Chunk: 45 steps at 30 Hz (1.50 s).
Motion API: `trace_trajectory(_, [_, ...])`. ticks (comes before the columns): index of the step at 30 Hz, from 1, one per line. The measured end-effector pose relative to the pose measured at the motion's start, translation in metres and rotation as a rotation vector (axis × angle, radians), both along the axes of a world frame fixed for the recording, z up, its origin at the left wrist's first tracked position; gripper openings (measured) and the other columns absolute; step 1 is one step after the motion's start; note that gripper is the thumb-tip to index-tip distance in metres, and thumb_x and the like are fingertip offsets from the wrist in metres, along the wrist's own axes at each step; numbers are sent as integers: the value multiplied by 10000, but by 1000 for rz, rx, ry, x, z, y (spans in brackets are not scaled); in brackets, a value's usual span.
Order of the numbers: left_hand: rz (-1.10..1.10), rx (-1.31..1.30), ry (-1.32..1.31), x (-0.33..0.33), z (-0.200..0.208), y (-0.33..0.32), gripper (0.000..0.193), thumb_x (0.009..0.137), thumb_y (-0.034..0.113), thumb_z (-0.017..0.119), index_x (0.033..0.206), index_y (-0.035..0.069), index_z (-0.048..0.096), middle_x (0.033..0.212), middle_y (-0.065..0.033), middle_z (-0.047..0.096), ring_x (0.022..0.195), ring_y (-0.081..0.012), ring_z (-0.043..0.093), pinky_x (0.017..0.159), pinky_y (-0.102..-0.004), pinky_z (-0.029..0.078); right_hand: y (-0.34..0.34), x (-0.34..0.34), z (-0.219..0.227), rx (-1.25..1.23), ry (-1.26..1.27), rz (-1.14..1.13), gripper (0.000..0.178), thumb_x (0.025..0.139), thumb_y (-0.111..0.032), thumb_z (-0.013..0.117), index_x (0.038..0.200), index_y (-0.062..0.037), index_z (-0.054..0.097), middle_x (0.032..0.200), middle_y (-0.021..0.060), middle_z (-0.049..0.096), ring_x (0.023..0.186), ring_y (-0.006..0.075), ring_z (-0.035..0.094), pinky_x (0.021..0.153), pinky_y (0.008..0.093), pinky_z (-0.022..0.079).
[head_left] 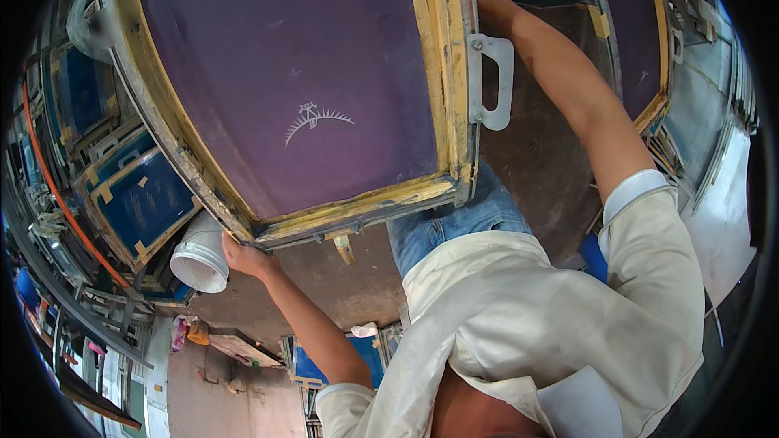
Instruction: The person places black fabric pieces onto a drying rack, then moves to a workbench to handle wooden screen printing frames. They apply yellow tape to the edges of a purple screen frame and place it on a stand.
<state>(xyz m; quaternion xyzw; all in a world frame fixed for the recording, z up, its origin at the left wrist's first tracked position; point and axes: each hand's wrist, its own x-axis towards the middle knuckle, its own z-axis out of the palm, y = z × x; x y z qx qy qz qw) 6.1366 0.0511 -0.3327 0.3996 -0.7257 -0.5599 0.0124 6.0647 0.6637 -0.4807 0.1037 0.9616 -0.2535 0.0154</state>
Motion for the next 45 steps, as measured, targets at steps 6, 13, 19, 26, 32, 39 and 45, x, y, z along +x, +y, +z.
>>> trace_trajectory(6, [-6,0,-4,2,-10,-11,327,1022,217,504,1100,-74,632,1036,-102,667,863,-197,658,733,-349,545,28,7,-38,491,-44,315,277,845,-290,643,987,-63,711,898,195,720,809,381,704,713,485,543])
trace_trajectory(13, [24,15,40,6,-13,-16,311,1006,186,512,1069,-78,663,1007,-92,686,859,-183,659,753,-335,541,14,17,3,294,-108,175,288,861,-286,637,1014,-51,703,919,199,720,833,371,706,721,479,544])
trace_trajectory(19, [47,-31,41,7,-14,-12,301,979,140,520,1118,-88,659,1038,-110,690,884,-201,672,782,-327,555,14,26,17,186,-135,86,297,875,-282,633,1038,-42,696,937,202,720,854,363,709,728,474,545])
trace_trajectory(26, [43,-29,35,3,-9,-8,302,992,145,501,1116,-84,654,1043,-112,692,904,-192,672,795,-331,556,17,30,26,71,-172,-4,308,891,-278,628,1065,-31,689,958,205,721,879,353,711,737,468,545])
trace_trajectory(32, [33,-29,34,2,-6,-5,301,997,147,491,1113,-80,652,1043,-108,693,889,-187,676,777,-328,559,15,31,29,-13,-192,-70,318,905,-274,623,1088,-21,682,976,209,721,900,344,714,744,463,546])
trace_trajectory(39, [58,23,70,3,-5,-1,291,999,141,479,1087,-77,650,1016,-109,694,874,-189,677,760,-320,558,3,19,21,-160,-193,-163,329,921,-270,618,1115,-10,674,997,212,721,924,335,716,753,457,547])
trace_trajectory(45, [61,-43,73,0,-3,2,278,1003,153,511,1098,-66,654,1008,-105,697,880,-183,674,774,-315,548,-6,19,20,-402,-149,-343,339,935,-267,613,1138,-1,667,1015,215,722,945,326,719,760,452,547])
